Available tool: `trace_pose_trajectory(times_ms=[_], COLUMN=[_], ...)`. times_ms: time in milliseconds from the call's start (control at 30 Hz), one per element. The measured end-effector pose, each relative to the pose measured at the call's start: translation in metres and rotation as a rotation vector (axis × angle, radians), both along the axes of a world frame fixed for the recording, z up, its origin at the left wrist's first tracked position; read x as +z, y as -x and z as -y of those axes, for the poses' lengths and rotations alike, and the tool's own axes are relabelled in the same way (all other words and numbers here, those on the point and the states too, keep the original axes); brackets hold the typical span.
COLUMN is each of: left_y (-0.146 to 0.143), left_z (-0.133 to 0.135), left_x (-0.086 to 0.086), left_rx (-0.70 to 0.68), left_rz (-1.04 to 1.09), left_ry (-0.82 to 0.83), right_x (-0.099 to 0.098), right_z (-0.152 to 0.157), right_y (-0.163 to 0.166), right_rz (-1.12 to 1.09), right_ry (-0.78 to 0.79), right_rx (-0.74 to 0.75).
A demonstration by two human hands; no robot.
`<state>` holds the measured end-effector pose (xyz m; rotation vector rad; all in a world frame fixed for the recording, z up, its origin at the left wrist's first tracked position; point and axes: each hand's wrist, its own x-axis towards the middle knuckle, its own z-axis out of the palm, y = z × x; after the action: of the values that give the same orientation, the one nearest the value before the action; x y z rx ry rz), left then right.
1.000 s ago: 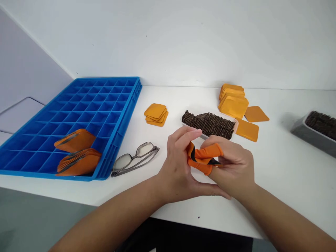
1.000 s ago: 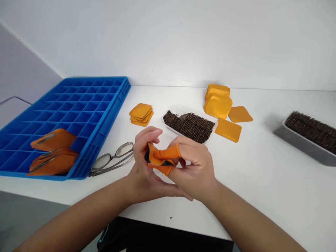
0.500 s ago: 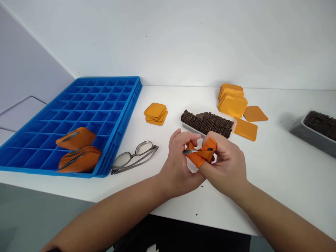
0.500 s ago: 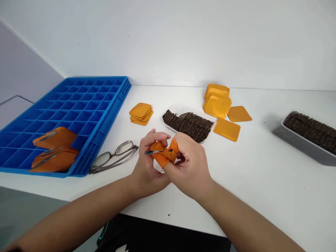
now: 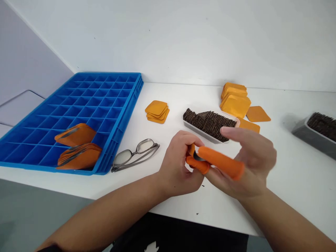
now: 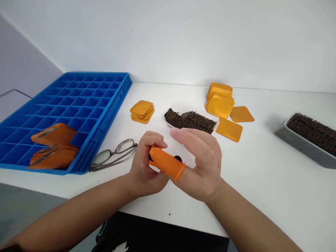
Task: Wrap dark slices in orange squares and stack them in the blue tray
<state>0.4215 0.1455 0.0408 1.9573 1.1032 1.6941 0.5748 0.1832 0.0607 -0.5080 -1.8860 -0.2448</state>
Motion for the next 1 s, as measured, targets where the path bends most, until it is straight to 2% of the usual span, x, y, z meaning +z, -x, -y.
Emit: trace_pose_trajectory(times_ms=[200,367,500,600,700,800,900,1000], left_y=[-0.001,-0.003,-0.004,-0.002,0.002,0.004,0.004,0.003], left_z=[0.003,0.003,0.004,0.004,0.002,0.000,-0.001,0.000], left_x=[-0.002,-0.002,0.000,0.003,0.004,0.001,-0.003,-0.004], left_rx=[-0.002,0.012,-0.043,-0.214,-0.530,-0.794,-0.919,-0.960], left_rz=[-0.002,-0.016,0.029,0.146,0.319,0.443,0.516,0.564], left_ry=[0.098,0.233,0.326,0.401,0.466,0.538,0.602,0.582], right_x=[-0.003,0.002,0.006,0.005,0.005,0.005,0.004,0.002], right_z=[-0.003,-0.012,-0.015,-0.015,-0.013,-0.012,-0.017,-0.023], right_y=[-0.003,-0.010,-0.014,-0.015,-0.013,-0.010,-0.009,-0.013], right_rz=[-0.046,0.094,0.096,0.093,0.063,0.027,0.014,-0.024], right_ry=[-0.010,-0.008,0.038,0.068,0.126,0.093,0.014,-0.111], right_rx=[0.023,0.070,0.077,0.114,0.147,0.187,0.177,0.168])
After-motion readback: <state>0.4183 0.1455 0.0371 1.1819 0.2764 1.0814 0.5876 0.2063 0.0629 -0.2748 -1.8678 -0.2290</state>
